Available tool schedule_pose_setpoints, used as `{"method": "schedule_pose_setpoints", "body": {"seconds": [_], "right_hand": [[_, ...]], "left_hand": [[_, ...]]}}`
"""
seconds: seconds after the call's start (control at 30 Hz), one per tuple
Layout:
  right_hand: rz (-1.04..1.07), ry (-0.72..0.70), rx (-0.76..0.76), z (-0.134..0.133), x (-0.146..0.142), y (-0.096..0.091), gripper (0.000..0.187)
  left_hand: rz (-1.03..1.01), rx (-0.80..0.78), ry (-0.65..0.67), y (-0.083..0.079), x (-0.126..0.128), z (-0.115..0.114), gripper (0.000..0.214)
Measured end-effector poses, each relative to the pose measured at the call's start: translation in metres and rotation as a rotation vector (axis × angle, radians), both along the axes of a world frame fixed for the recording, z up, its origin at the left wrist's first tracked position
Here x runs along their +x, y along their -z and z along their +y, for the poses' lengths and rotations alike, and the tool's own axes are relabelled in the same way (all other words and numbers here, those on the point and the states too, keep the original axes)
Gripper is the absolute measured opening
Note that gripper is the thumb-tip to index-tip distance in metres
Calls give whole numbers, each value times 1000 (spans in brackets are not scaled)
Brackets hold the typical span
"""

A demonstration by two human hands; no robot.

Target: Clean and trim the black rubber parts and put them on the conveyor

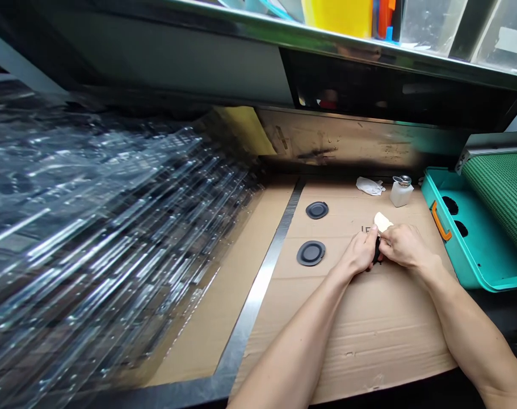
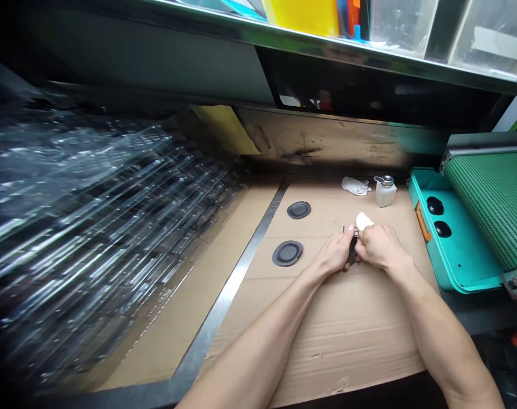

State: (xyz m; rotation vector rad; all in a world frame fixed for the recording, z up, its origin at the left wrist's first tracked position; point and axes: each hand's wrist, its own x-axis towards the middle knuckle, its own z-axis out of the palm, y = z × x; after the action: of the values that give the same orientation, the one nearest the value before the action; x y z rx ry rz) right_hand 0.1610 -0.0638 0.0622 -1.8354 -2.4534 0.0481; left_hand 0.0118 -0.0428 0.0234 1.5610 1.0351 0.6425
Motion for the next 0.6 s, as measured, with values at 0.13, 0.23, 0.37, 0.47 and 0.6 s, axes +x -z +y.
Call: {"method": "schedule_pose_setpoints", "body": {"seconds": [0.13,0.23,0.37,0.47,0.6], "right_hand": [[21,-58,126,2,2,8,31],[27,-45,92,3,3,8,29],[7,-9,73,2,0,8,26],[10,-42,141,3,-2,10,29],[-2,-12,103,2,-2,6,27]], "left_hand": [[-10,35,-17,3,1,0,76],[-23,29,-2,3,1,0,76],[-21,-2,-13,4,1,0,77],[-28,19,-35,4,1,-1,78],[-34,14,-24,4,1,-2,78]]}}
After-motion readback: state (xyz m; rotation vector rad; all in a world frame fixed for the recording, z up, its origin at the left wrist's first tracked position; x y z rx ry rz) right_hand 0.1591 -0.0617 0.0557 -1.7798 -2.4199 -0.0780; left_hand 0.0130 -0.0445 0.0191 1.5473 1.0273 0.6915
